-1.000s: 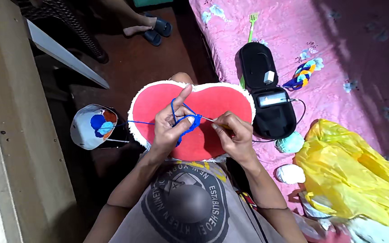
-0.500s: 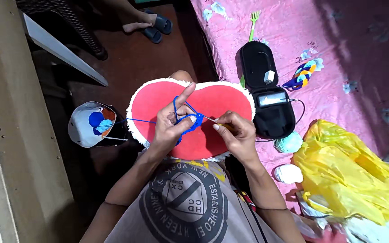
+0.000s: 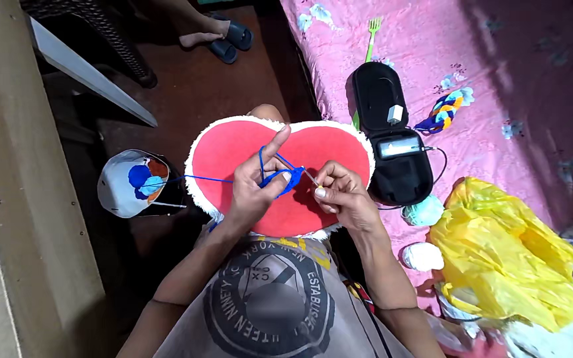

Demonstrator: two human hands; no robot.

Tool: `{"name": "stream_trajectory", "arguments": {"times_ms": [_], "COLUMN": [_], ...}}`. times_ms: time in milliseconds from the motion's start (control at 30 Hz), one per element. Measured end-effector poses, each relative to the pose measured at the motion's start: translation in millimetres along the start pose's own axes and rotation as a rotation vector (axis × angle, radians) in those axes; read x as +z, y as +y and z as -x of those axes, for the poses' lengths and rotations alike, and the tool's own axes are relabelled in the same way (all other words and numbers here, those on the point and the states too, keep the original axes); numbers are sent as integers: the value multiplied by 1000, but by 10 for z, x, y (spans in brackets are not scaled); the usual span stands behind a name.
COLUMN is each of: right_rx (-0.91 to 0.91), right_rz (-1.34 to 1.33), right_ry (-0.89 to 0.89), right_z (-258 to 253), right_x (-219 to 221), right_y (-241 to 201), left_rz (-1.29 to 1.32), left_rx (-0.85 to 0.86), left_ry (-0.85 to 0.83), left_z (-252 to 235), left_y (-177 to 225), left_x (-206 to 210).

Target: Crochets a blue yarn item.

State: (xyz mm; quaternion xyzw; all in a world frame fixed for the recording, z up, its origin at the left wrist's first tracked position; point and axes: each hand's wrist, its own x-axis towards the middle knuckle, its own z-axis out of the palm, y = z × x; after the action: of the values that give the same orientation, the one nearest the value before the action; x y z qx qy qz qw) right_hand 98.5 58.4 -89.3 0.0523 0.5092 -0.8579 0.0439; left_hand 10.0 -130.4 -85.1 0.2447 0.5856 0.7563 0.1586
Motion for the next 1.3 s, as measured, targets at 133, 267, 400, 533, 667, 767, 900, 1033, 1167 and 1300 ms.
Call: {"name": "stream_trajectory", "arguments": {"times_ms": [133,267,400,533,667,767,900,1033,1167,1300], "right_rx": [-19,-88,-254,-631,-811,-839,-733,-332,-127,-228], "right_rz": [188,224,107,647,994,1063,866,538,236,121], "right_ry": [57,108,133,267,271,214,150,108,54,140], "right_z": [-5,-33,-36,-6,-8,0,50,95,13,-56], "right_x": [165,294,225,179,71,2,-75,-41,57,197], "right_y": [-28,-44,93,196,171,128,102,1,7,36], "left_rz": [-492,-622,-182,181,323,359,415,215,-194,-357], "left_rx": [325,533,175,-30,-73,-113,-179,-138,81,193], "left_ry": [23,29,3,-60,-90,-90,-86,-61,-20,-3], "left_z": [47,78,111,53,14,3,-19,-7,51,65], "left_y": [-79,-185,-8,33,64,72,71,83,57,-34], "left_x": [69,120,84,-15,-96,-138,-168,-87,96,193]}}
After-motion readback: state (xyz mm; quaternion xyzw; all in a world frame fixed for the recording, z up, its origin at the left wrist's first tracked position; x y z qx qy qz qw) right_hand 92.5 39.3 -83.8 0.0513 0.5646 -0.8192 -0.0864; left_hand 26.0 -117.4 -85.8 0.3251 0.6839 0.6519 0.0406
